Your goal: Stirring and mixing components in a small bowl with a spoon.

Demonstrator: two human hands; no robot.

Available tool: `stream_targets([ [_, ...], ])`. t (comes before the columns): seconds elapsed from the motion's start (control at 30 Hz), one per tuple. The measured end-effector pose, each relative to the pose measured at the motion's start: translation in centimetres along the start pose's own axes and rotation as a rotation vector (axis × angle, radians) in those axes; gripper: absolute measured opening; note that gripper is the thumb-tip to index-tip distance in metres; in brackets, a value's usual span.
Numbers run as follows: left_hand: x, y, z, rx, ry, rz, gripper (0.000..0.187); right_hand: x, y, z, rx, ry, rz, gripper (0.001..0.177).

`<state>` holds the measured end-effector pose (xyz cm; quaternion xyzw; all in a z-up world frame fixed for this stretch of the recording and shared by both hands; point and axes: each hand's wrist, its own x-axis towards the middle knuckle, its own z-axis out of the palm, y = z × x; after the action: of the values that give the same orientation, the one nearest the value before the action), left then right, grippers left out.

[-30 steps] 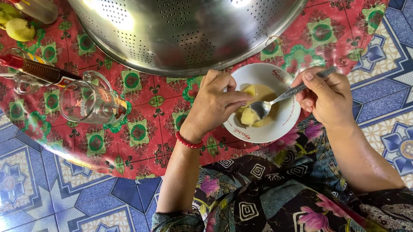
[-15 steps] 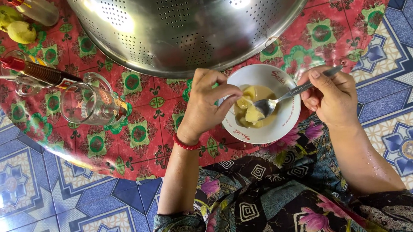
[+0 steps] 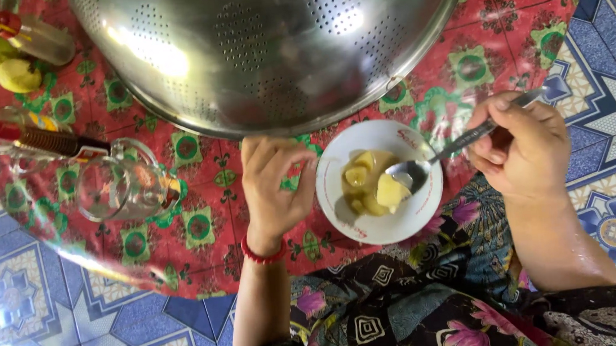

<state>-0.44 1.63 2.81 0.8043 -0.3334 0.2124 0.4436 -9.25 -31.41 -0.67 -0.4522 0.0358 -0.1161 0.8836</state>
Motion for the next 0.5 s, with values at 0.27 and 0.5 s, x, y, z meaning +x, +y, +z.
stream_targets([
  [0.27, 0.0, 0.2, -0.4, 0.065, 0.074, -0.026, 0.024, 1.5, -3.6, 2.8, -0.024, 0.051, 0.017, 0.030],
  [0.5, -0.1, 0.3, -0.6, 0.104, 0.138, -0.055, 0.022, 2.2, -4.1, 4.0, -0.077, 0.115, 0.074, 0.031],
])
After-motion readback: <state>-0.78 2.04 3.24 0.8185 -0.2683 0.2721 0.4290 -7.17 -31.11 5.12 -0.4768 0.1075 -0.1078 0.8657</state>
